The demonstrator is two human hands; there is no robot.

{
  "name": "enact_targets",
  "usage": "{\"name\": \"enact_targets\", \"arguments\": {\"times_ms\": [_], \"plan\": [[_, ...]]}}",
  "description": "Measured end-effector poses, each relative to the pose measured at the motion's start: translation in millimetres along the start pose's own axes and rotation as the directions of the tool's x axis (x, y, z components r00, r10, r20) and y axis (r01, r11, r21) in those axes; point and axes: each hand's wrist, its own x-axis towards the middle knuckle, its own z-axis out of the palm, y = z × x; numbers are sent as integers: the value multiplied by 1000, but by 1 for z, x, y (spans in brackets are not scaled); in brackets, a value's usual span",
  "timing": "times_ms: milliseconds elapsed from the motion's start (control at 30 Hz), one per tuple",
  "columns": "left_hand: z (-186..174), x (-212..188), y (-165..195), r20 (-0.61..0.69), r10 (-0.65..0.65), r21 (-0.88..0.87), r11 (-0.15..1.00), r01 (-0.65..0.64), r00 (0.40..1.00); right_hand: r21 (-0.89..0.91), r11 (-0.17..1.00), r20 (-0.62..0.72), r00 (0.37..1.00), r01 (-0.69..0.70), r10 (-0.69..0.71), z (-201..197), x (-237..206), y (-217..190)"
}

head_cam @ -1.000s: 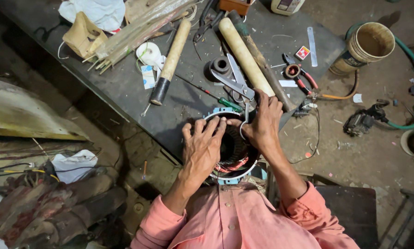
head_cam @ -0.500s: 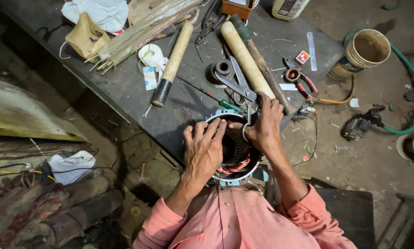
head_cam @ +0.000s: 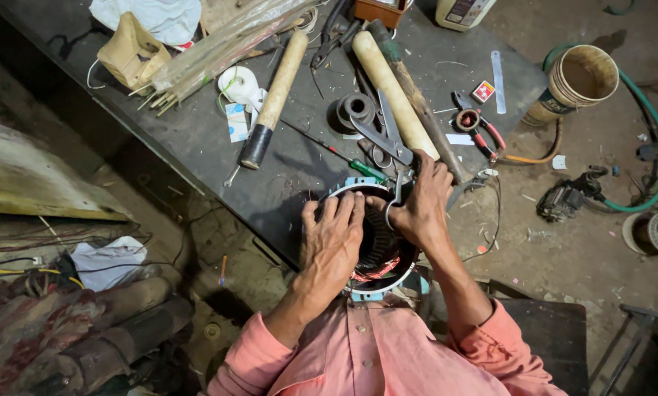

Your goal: The person uses a pair of shears to cut and trim copper windings inside a motor stator. They repeatedly reposition the stator and trim protruding wire ends around the circumference.

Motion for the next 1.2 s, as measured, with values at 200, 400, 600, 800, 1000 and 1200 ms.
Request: {"name": "enact_targets", "arguments": {"times_ms": [200,400,600,800,1000,1200], "plan": [[3,2,-2,17,-13,5,1000,13,1000,5,1000,27,1000,-4,4,-1,0,0],[4,-2,0,-62,-37,-34,999,35,997,12,1000,31,999,-8,8,0,1,2],[2,-2,4,-26,9,36,999,-8,1000,54,998,42,999,-8,6,-2,0,4],[8,1,0,42,59,19,998,-60,997,161,986,39,999,-36,30,-3,-1,7],[9,-6,4,-1,24,16,1000,-24,1000,270,960,42,997,-69,60,-2,-5,9],[8,-1,5,68,81,86,993,-86,994,281,959,1,999,-39,40,-1,-4,10]]}}
